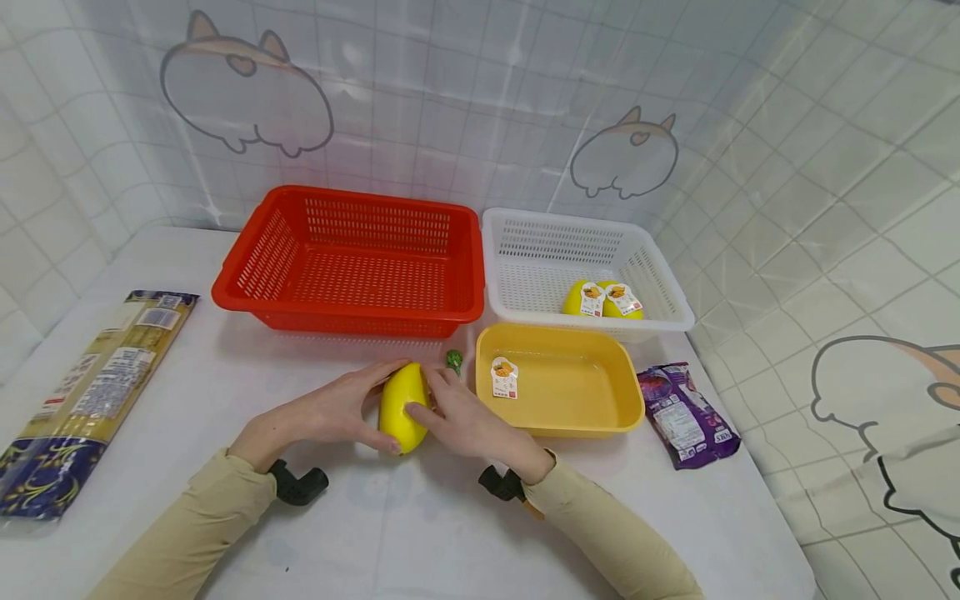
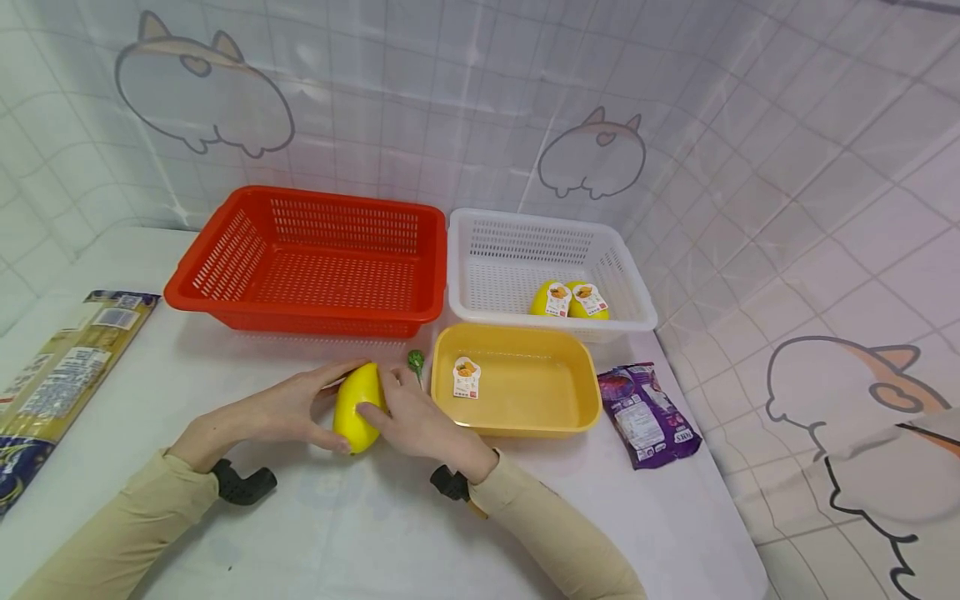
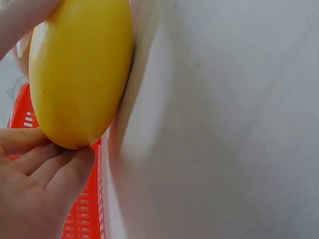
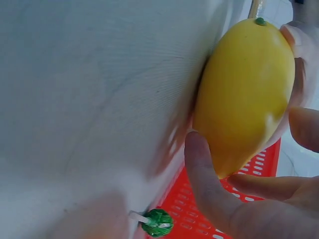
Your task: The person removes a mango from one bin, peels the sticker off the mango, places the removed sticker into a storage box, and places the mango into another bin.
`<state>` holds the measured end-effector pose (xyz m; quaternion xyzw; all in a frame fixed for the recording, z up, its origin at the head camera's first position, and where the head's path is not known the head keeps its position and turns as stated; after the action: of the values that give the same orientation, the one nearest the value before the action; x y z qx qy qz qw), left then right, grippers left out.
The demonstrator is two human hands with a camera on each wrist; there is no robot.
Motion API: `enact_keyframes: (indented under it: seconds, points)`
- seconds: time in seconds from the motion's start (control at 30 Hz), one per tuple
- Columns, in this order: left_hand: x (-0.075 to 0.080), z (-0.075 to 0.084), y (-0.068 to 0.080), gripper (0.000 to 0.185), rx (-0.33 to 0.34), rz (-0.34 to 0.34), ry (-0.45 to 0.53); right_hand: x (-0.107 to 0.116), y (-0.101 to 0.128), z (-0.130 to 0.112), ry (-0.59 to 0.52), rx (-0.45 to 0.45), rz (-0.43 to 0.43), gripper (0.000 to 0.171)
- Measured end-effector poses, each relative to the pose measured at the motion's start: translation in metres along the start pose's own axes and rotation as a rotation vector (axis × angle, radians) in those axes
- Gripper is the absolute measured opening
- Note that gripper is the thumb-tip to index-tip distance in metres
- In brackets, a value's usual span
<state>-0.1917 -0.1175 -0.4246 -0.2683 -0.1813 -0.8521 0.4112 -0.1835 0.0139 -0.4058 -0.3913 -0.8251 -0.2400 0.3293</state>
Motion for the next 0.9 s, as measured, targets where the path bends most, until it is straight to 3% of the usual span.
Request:
enact_keyframes:
  seconds: [0.7,0.9]
  points:
    - [0.005,-0.001,0.002,0.120,-0.008,-0.001,-0.032,-0.003,-0.001,0.002,0.045,-0.023,-0.013,0.074]
    - [0.019,-0.003,0.010,0.125,0.058,0.015,-0.073,-0.003,-0.003,0.002,0.044,-0.026,0.002,0.074]
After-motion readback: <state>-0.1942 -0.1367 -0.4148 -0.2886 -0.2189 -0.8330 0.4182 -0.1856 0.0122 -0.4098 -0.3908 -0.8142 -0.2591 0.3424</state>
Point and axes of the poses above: each hand's wrist, its own y-axis away from the middle knuckle, its own x-axis out of the back of the hand, z = x × y, the point moved 8 cm from there along -y, towards the middle knuckle, and after that the axes turned 3 degrees about -x, right-handed, at the moved point
